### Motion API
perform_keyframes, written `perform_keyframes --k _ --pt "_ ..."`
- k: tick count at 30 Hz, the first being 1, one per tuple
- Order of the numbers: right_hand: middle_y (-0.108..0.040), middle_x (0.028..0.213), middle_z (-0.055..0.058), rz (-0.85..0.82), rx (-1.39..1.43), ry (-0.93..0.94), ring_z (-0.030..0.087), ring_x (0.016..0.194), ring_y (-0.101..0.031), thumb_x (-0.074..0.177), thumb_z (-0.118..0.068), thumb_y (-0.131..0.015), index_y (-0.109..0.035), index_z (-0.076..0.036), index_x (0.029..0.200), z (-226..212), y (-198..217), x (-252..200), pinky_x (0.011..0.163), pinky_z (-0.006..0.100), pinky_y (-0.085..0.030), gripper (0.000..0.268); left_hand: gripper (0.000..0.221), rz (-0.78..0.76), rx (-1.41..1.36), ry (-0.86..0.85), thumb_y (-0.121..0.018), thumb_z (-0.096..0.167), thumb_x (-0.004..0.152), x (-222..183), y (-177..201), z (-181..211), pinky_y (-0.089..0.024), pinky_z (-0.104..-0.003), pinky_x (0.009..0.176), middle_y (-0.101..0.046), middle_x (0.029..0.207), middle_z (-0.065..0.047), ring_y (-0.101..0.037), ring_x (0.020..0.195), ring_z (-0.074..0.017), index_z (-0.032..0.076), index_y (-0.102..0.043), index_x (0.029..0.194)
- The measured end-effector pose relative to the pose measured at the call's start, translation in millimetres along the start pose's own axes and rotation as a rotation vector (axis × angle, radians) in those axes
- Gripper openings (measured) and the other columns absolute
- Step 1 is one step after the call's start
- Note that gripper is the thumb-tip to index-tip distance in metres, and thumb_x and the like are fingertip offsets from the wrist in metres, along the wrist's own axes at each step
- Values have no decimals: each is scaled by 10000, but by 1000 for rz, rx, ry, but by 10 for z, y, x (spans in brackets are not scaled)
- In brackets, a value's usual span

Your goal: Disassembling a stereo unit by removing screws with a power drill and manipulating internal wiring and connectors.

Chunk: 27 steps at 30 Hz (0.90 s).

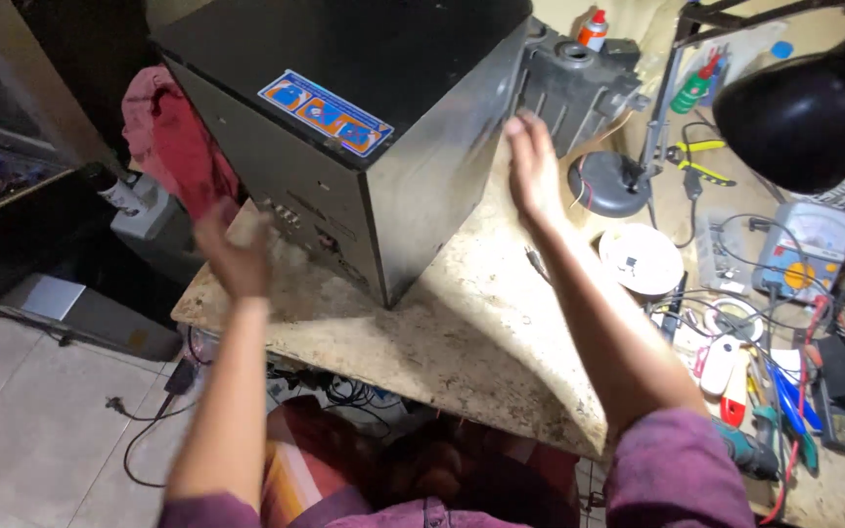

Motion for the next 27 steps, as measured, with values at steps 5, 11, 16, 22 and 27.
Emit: perform_keyframes --k 5,11,16,22,27 --pt "-424 1591 236 -148 163 -300 354 1483 -426 797 -806 -309 -368 -10 1537 -175 -53 358 1185 514 -343 1089 1310 -268 -162 -153 -958 431 655 -1219 -298 852 -334 -442 1239 -360 1615 -306 -366 1521 -367 -23 -179 1605" --pt "-630 1489 85 -102 183 -275 221 1413 -544 678 -833 -344 -580 -174 1395 -243 -156 365 1132 480 -323 1002 1340 -254 151 -5 -985 486 693 -1270 -250 1227 -298 -625 1200 -369 1642 -230 -445 1459 -453 81 -117 1628" --pt "-503 1386 88 -41 372 -262 214 1299 -456 742 -771 -421 -465 -165 1331 236 -249 629 1106 387 -349 845 1427 -225 95 -15 -1032 415 655 -1260 -191 1249 -434 -621 1120 -376 1637 -268 -406 1462 -525 84 -33 1619" --pt "-362 1626 155 9 71 -222 262 1527 -291 830 -758 -292 -402 -90 1551 -392 -91 148 1224 442 -209 989 1304 -261 -124 -97 -1028 216 661 -1211 -46 1211 -462 -458 1188 -332 1626 -299 -438 1493 -383 34 -118 1579" --pt "-309 1616 174 45 155 -289 255 1518 -296 819 -779 -304 -355 -67 1561 -540 -45 -338 1229 500 -204 1030 1250 -492 -415 -13 -921 -44 722 -911 134 1001 -376 -489 1229 -189 1674 -290 -262 1568 -356 172 -34 1576"
Point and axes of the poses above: each hand's wrist, its own x-axis towards the middle knuckle, its own y-axis out of the back of the hand, z = x × y, the point moved 4 cm from there along x, towards the middle knuckle
